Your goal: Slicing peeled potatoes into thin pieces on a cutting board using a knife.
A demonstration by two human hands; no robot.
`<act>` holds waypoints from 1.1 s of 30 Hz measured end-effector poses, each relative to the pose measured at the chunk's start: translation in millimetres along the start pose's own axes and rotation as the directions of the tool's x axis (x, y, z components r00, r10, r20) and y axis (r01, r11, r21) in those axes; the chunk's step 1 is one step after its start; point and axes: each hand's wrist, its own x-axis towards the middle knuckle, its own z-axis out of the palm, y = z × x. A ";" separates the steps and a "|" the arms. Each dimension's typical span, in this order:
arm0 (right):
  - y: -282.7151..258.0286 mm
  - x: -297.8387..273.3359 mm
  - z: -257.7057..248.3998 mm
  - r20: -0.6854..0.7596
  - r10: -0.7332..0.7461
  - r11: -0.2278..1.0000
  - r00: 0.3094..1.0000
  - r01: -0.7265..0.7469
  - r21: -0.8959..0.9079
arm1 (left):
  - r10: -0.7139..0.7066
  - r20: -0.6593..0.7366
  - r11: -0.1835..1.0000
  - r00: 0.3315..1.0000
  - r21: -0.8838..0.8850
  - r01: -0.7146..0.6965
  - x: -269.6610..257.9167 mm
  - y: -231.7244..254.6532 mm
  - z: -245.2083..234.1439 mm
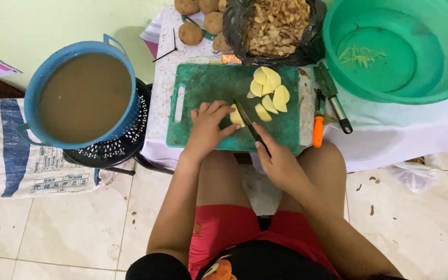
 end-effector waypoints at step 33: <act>2.7 -10.0 10.9 0.008 -0.127 0.987 0.992 0.127 -0.095 | 0.121 -0.020 0.971 0.992 0.210 -0.114 -15.1 7.9 1.2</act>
